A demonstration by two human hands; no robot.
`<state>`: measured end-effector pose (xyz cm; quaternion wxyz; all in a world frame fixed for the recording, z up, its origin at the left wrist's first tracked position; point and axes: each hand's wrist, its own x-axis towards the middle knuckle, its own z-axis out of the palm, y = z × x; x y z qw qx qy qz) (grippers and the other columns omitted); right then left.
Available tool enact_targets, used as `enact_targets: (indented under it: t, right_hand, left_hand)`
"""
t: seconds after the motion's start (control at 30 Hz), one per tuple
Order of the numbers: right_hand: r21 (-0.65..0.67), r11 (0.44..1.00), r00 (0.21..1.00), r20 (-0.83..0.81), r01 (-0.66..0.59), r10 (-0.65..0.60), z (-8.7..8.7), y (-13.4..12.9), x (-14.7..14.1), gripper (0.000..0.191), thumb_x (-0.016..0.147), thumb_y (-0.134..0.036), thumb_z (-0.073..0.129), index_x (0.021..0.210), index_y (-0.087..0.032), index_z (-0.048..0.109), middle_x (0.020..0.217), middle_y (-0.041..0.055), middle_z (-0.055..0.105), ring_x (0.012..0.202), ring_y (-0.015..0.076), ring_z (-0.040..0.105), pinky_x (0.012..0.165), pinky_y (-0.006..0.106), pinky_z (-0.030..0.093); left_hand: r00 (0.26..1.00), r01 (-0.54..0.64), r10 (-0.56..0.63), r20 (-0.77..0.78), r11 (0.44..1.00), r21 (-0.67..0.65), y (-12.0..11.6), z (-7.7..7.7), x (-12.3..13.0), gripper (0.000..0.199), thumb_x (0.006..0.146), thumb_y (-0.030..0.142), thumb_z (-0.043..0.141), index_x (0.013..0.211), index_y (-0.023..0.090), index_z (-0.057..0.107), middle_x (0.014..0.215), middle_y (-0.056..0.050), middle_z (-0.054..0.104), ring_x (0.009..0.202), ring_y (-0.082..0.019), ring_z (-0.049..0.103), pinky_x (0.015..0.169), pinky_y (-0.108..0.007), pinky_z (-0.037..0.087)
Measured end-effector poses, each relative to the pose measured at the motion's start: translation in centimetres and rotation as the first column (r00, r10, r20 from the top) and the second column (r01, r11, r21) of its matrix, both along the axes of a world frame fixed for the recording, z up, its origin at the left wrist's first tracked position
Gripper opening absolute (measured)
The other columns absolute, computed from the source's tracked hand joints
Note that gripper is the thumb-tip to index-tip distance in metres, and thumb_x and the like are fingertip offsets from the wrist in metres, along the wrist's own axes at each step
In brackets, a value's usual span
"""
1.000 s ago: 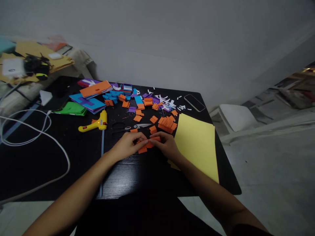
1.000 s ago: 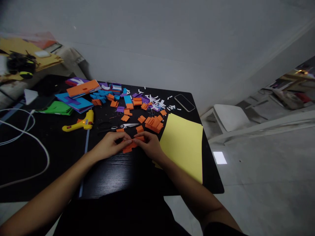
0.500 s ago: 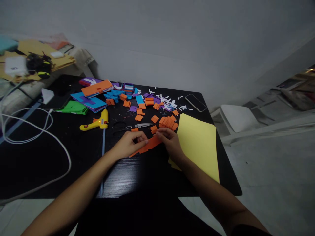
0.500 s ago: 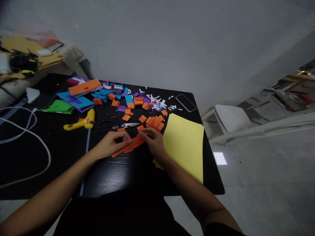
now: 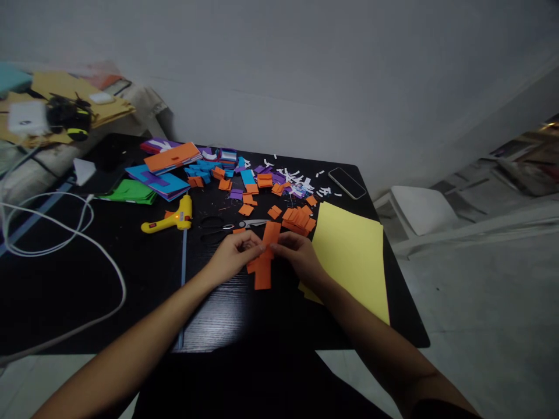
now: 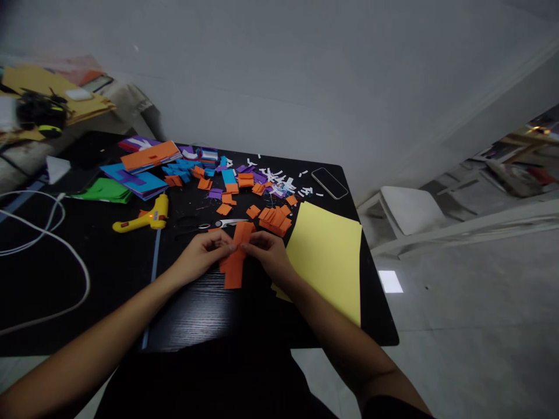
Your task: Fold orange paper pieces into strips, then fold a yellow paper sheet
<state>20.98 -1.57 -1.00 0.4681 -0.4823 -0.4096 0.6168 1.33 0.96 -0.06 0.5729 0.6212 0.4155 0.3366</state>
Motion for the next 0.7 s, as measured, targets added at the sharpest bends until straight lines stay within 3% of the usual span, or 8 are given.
enact_targets:
  t: [0.1, 0.53, 0.7]
  right_hand:
    - [-0.011, 0.999, 0.999, 0.030, 0.046, -0.045, -0.04, 0.06, 0.11, 0.031, 0.063, -0.038, 0.092, 0.083, -0.022, 0.076, 0.085, 0.0011, 0.077, 0.080, 0.0198, 0.071, 0.084, 0.036, 0.057]
    - [0.062, 0.998, 0.997, 0.080, 0.002, -0.007, -0.16, 0.00, 0.16, 0.027, 0.065, -0.039, 0.090, 0.084, -0.023, 0.078, 0.087, 0.0020, 0.079, 0.083, 0.0222, 0.072, 0.086, 0.040, 0.058]
    - [0.076, 0.997, 0.996, 0.089, -0.020, 0.013, -0.17, 0.04, 0.27, 0.028, 0.067, -0.040, 0.088, 0.086, -0.022, 0.078, 0.088, 0.0017, 0.079, 0.084, 0.0207, 0.072, 0.086, 0.036, 0.057]
  left_hand:
    - [1.000, 0.026, -0.026, -0.003, 1.000, -0.004, 0.11, -0.27, -0.03, 0.029, 0.084, 0.043, 0.072, 0.081, 0.015, 0.067, 0.065, 0.001, 0.059, 0.056, -0.012, 0.051, 0.054, -0.023, 0.038]
    - [0.998, -0.050, 0.049, 0.033, 0.998, 0.032, 0.09, -0.09, 0.10, 0.030, 0.079, 0.042, 0.079, 0.084, 0.015, 0.069, 0.068, 0.000, 0.063, 0.061, -0.012, 0.055, 0.058, -0.023, 0.040]
    - [0.998, -0.055, 0.054, 0.013, 0.997, 0.050, 0.19, -0.41, 0.08, 0.031, 0.079, 0.044, 0.078, 0.085, 0.015, 0.069, 0.070, -0.001, 0.064, 0.064, -0.013, 0.056, 0.060, -0.024, 0.042]
